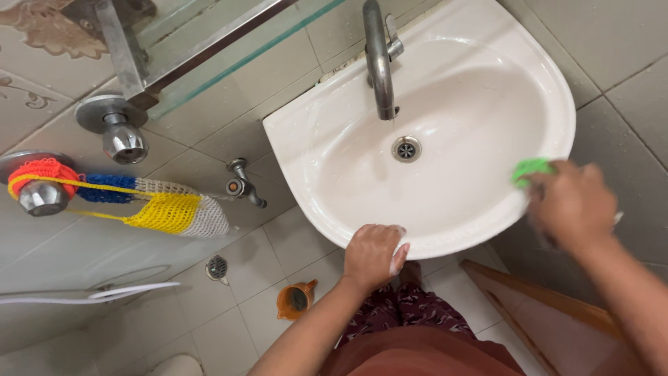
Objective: The person pours water from a jug onto the floor, then retrieves a sponge and scrubber from a wall-mounted bucket. They proceed to scrub the sink basin and faucet with the sponge under running water, rinsing the sponge repeatedly.
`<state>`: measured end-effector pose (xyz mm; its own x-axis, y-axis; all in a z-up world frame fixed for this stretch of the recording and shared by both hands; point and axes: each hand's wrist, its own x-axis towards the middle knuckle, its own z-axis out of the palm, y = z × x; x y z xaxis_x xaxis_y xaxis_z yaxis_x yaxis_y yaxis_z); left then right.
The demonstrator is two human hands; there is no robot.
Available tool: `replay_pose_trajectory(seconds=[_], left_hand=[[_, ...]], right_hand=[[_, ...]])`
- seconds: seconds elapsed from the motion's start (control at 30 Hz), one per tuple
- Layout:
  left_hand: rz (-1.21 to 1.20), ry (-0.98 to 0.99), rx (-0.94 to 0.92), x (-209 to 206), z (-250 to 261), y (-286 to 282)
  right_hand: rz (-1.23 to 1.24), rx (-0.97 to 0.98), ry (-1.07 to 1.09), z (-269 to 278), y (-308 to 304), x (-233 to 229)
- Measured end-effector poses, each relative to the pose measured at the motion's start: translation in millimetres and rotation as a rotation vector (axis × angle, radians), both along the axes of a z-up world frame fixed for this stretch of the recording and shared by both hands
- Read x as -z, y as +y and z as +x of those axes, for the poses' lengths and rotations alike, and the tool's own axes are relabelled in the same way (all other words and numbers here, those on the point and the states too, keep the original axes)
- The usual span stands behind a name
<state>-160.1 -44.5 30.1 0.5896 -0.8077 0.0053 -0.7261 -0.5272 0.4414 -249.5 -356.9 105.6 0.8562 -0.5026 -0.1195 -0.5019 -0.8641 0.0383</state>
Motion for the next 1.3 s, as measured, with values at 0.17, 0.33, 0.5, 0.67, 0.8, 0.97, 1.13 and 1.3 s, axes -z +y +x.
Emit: replay_pose_trajectory(seconds=[0.17, 0.33, 0.5, 0.67, 0.8, 0.97, 1.13, 1.3], left_hand=[[0.034, 0.016, -0.015, -7.3, 0.5, -4.6], [-0.069, 0.024, -0.052, -19.1, -2.1, -6.0], [0.002, 0.067, -0.04, -24.7, -0.9, -8.5], [0.282, 0.14, 0.005, -18.8, 12.3, -16.2], [0.402, 0.329, 0.073, -11.3, 36.0, -22.0], [0.432, 0.378, 0.027, -17.4, 48.3, -37.3], [0.511, 0.413, -0.04, -25.8, 45.1, -42.3], [0.462, 0.374, -0.066, -24.2, 42.3, -40.4]], right_hand=[[-0.13, 0.001, -0.114, 16.5, -34.2, 14.4], [-0.041, -0.053, 0.122, 8.3, 15.9, 8.8], [0.132, -0.253, 0.202, 2.6, 113.6, 2.6], [0.223, -0.414, -0.019, 21.4, 174.7, 8.6], [0.216, -0.399, 0.331, 46.2, 152.6, 25.1], [0.047, -0.222, 0.537, 72.9, 78.4, 34.0], [-0.039, -0.074, 0.508, 74.1, 8.1, 15.6], [0.052, -0.097, 0.514, 62.7, 50.6, 18.5]])
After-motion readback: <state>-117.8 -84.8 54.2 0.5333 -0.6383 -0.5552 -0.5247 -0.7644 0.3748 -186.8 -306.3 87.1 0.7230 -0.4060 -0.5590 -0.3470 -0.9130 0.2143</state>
